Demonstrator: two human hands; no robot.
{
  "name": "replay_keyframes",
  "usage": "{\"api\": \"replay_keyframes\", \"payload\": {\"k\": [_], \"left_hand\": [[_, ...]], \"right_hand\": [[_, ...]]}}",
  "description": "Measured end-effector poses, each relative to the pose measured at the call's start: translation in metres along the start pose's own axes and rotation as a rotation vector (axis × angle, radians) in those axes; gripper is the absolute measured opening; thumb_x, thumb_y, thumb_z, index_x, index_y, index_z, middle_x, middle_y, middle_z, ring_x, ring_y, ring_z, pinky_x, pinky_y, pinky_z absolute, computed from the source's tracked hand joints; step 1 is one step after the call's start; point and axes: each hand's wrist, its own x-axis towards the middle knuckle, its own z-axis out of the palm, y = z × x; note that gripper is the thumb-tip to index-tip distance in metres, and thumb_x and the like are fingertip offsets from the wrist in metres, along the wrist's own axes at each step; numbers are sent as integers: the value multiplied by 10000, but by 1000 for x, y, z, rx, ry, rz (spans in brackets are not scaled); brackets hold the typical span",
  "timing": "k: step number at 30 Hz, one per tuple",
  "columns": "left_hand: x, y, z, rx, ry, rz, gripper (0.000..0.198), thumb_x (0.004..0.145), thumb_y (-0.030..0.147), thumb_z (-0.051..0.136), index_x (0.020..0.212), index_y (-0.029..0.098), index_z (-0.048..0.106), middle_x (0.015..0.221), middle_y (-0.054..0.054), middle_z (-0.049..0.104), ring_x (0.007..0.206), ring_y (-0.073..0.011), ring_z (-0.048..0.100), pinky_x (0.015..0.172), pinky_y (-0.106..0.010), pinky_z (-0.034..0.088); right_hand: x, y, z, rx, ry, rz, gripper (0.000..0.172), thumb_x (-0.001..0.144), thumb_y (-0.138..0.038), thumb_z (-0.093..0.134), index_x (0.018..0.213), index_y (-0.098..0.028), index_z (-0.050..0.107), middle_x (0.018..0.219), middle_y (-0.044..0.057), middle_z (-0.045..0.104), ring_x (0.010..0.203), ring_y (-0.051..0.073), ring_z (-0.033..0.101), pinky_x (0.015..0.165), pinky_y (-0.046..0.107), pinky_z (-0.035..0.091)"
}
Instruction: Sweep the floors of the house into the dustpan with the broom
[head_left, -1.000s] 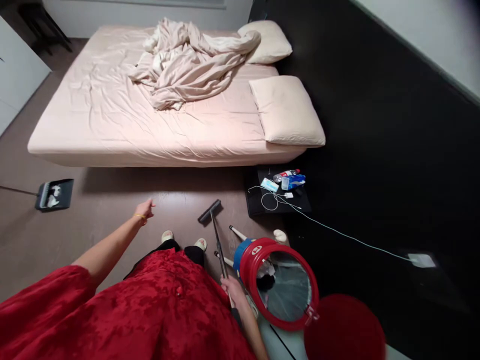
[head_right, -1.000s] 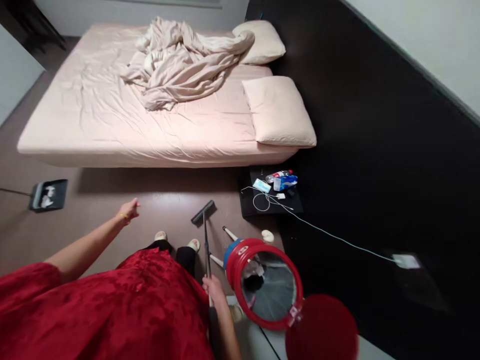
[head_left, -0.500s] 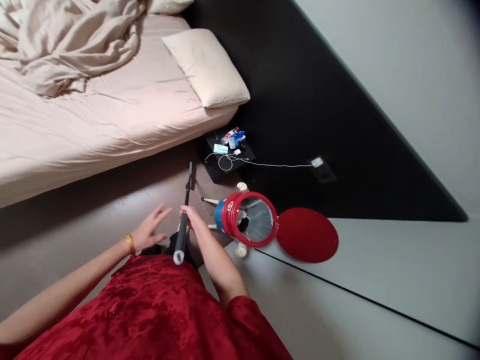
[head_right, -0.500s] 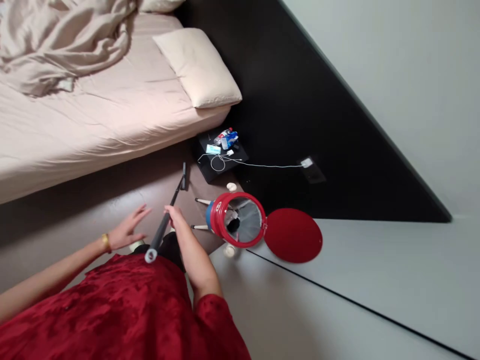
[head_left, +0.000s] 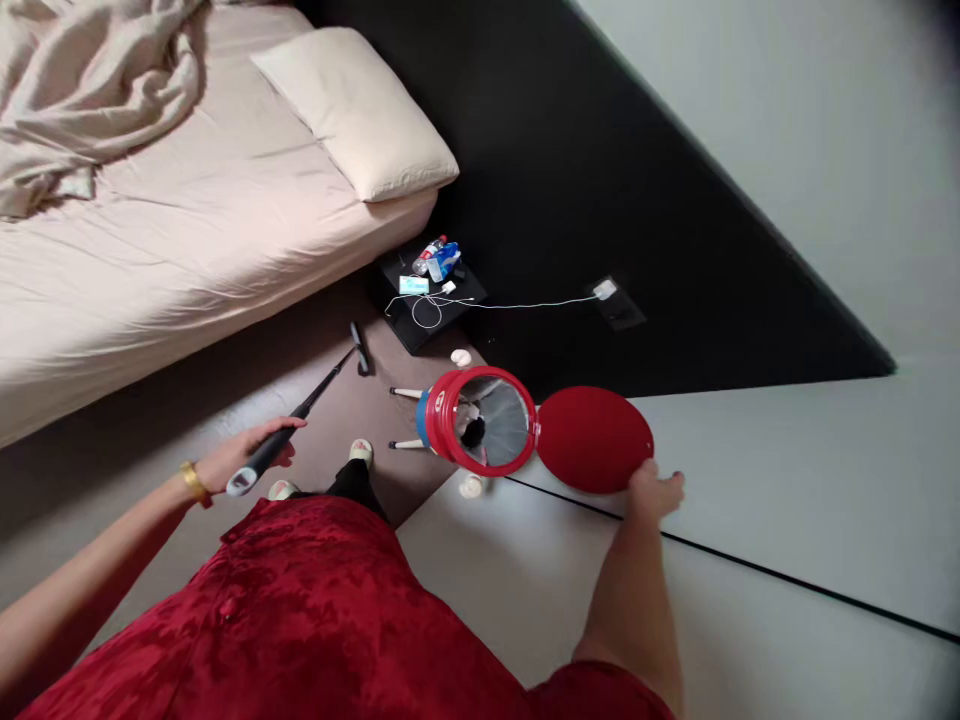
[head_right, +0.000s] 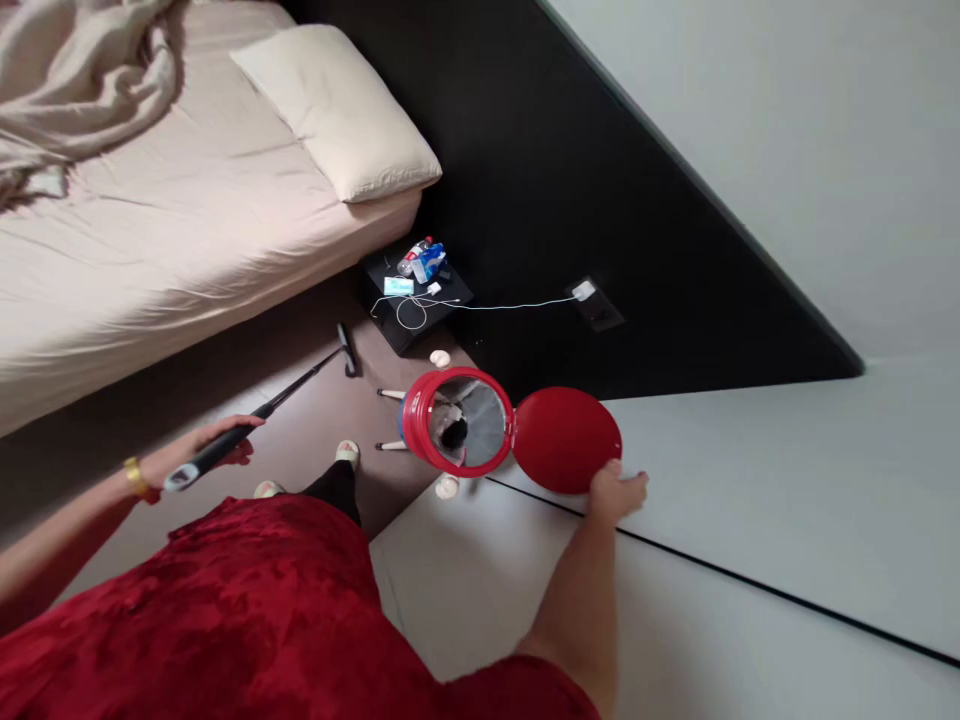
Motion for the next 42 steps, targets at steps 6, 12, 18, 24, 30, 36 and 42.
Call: {"api": "replay_keyframes", "payload": {"k": [6,12,18,24,30,36,42], "left_hand": [[-14,-13,-11,-578,32,-281,611,708,295,682,1266,112,516,1097,-209,682,1048,-310,645,902,-385,533],[-25,-20,-1,-724,92,-301,612,743,340,696,1273,128,477,986,-193,701,939,-300,684,775,-344,583],[-35,-16,12,-758,172,-304,646,722,112,672,1314,208,432,851,-86,684,635,-180,680,614,-283,594],[-42,-32,15,-891,300,-374,514,761,36,549,1247,177,456,796,-73,625,497,-102,583,445,-201,535],[-48,-38,17,-980,278,-383,431,773,28,522,1169,192,476,784,-46,557,482,-66,520,406,-158,484],[-47,-40,19,-1019,254,-357,432,757,19,526,1150,194,488,768,-30,526,469,-60,506,380,-146,465],[-45,-38,22,-1050,283,-412,304,756,25,531,1028,159,512,714,-15,506,434,-59,490,333,-137,439]], "right_hand": [[-38,14,46,52,-14,-241,502,882,-297,279,1101,-86,678,1051,183,674,964,261,585,867,374,427],[-204,-10,107,-217,-675,-806,543,930,-345,283,1372,-120,502,1429,124,461,1279,238,415,1046,369,322],[-243,-14,135,-518,-807,-806,549,971,-370,225,1473,-182,344,1550,56,263,1402,226,224,1090,438,247],[-237,-28,136,-621,-789,-835,538,958,-372,263,1445,-185,398,1525,108,304,1269,273,382,1009,430,315],[-213,-59,141,-601,-826,-863,591,934,-227,286,1516,-249,183,1271,161,539,1128,260,531,891,382,369],[-209,-83,149,-790,-864,-907,584,903,-111,272,1477,-216,262,1150,169,638,1117,261,569,899,397,345],[-208,-92,144,-763,-916,-869,597,889,-147,319,1480,-214,283,1152,161,654,1116,269,589,934,406,360]]}}
